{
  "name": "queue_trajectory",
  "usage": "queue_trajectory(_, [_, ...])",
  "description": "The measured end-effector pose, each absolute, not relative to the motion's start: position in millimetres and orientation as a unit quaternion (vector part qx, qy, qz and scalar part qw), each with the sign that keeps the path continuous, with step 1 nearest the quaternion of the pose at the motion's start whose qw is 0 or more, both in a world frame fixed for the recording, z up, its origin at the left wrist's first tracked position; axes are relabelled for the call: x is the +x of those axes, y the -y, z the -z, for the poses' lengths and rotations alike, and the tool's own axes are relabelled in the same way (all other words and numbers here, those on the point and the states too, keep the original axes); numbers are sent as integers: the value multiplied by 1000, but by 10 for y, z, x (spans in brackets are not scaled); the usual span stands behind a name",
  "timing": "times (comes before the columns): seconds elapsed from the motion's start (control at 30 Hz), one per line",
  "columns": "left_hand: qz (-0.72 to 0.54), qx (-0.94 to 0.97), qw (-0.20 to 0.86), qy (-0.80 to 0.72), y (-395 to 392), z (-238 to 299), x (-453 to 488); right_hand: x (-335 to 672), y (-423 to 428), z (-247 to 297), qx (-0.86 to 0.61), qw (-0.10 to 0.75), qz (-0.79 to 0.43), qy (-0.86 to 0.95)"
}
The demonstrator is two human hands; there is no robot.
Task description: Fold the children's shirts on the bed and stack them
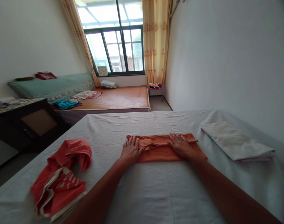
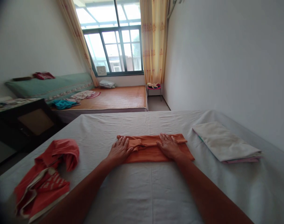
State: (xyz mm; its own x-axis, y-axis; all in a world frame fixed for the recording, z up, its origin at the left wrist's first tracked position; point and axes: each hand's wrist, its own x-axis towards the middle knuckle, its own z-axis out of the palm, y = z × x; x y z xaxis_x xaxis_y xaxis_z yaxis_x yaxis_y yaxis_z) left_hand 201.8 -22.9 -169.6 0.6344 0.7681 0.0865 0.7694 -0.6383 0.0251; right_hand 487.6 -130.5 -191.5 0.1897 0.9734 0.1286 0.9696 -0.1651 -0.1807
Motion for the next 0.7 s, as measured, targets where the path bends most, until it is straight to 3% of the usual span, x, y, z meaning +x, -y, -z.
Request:
queue_trajectory(0.4, [58, -904, 8, 423, 246, 1708, 2009, 5522, 1686, 1900, -867, 129, 87, 473])
queue_trajectory(0.7, [117, -910, 9, 397, 226, 1730, 2008, 5655, 1875, 1579, -899, 79, -50, 429])
